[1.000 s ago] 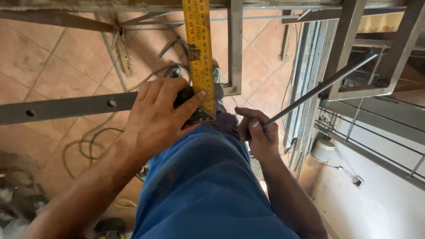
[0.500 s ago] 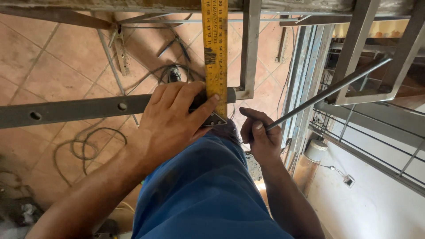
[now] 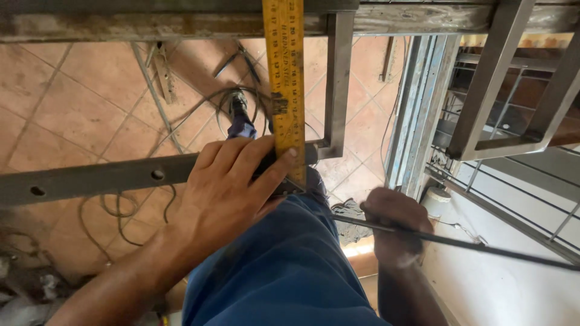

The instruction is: Measuring metal bars with a tape measure and square before cutting them with an angle grinder

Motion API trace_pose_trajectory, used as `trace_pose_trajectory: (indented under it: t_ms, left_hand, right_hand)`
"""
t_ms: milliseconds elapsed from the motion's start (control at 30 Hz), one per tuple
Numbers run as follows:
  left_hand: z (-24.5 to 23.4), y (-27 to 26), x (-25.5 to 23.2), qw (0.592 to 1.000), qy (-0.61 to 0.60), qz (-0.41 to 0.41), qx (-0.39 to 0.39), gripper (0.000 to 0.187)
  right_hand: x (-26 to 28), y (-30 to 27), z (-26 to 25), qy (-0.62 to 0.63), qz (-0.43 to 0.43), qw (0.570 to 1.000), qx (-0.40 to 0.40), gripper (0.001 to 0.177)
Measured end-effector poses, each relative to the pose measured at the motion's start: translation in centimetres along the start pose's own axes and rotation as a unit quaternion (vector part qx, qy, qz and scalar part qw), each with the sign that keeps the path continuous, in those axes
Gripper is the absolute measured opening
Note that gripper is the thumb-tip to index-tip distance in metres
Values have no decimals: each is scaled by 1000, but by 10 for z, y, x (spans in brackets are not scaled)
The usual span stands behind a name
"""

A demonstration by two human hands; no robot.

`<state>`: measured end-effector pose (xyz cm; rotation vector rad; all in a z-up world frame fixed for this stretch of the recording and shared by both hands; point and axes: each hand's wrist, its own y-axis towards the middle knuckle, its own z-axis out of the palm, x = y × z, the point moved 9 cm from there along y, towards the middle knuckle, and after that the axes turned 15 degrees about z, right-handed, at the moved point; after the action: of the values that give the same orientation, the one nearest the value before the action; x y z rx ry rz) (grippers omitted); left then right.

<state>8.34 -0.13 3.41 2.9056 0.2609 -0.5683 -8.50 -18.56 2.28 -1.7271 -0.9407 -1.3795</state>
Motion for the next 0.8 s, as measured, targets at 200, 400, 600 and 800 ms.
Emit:
trace_pose_trajectory:
  t_ms: [200, 400, 600, 800]
  left_hand:
    - [3, 3, 0, 1000, 8, 0, 2, 66]
    - [7, 5, 1, 1000, 1, -17, 13, 49]
    - [10, 9, 0, 999, 0, -19, 26, 50]
    - [5, 19, -3, 1000, 0, -11, 12, 44]
  right_hand:
    - [18, 5, -4, 12, -3, 1000, -15, 64]
    - [12, 11, -5, -110, 6, 991, 78, 29]
    - [16, 26, 5, -102, -15, 993, 55, 18]
    - [23, 27, 7, -127, -58, 986, 91, 21]
